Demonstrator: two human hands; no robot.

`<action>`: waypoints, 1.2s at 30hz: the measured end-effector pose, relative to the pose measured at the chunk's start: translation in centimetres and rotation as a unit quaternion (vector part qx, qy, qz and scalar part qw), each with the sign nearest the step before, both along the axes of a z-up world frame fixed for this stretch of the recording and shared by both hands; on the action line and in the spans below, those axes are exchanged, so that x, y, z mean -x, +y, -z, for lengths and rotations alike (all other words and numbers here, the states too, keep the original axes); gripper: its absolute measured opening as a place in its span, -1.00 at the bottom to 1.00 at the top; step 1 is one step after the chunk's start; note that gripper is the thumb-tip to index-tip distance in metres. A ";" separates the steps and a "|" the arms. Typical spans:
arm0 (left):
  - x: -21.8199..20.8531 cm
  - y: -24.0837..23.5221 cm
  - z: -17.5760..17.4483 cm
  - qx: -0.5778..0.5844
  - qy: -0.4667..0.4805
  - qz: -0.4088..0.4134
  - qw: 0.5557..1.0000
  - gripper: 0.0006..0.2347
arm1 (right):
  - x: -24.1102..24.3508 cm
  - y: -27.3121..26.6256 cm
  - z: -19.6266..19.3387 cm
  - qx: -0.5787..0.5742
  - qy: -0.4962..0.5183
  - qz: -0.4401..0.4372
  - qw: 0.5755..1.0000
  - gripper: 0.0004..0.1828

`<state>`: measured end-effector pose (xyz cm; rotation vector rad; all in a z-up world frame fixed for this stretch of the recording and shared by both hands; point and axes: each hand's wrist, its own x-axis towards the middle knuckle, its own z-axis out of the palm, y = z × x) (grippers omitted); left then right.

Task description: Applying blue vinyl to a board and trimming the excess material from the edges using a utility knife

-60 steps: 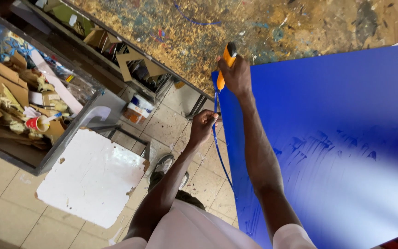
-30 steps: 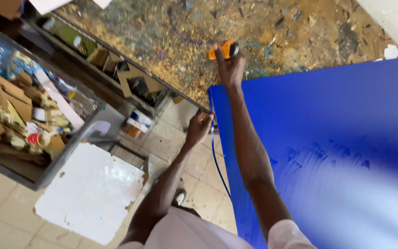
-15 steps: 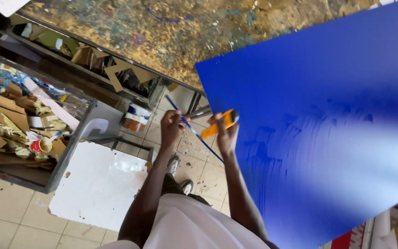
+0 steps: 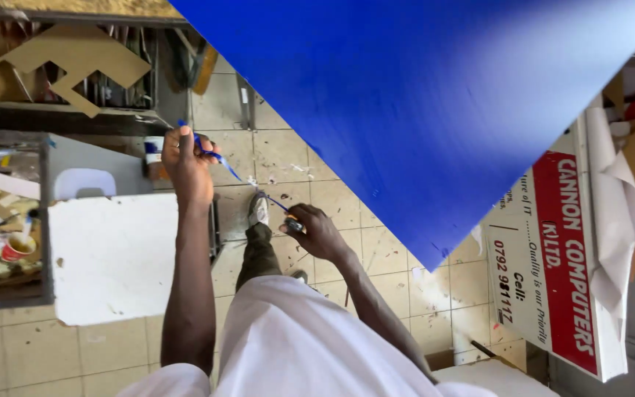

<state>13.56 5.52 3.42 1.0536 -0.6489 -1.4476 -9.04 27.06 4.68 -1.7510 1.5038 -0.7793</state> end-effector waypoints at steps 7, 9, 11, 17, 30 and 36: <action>0.5 12.2 -0.4 -0.021 -0.056 0.008 0.998 -0.94 | 2.5 15.5 4.4 -0.145 -0.037 0.123 0.981 -0.71; 0.1 14.0 -0.6 -0.016 -0.072 0.011 0.997 -0.94 | 2.1 15.3 4.4 -0.152 -0.072 0.139 0.976 -0.68; -0.8 15.6 -0.5 -0.004 -0.091 0.076 0.993 -0.91 | 1.0 14.3 3.1 -0.176 -0.112 0.150 0.967 -0.70; -3.5 12.7 -1.4 0.078 -0.157 0.126 0.976 -0.85 | -4.5 3.9 -2.6 -0.112 -0.171 0.063 0.977 -0.74; -9.8 -20.9 -7.2 0.182 -0.286 -0.046 0.940 -0.89 | -14.4 -36.2 -4.1 0.070 -0.072 0.073 0.992 -0.78; -10.5 -34.9 -5.8 0.215 -0.338 -0.131 0.907 -0.92 | -17.3 -56.2 -5.2 0.175 0.088 0.055 0.979 -0.60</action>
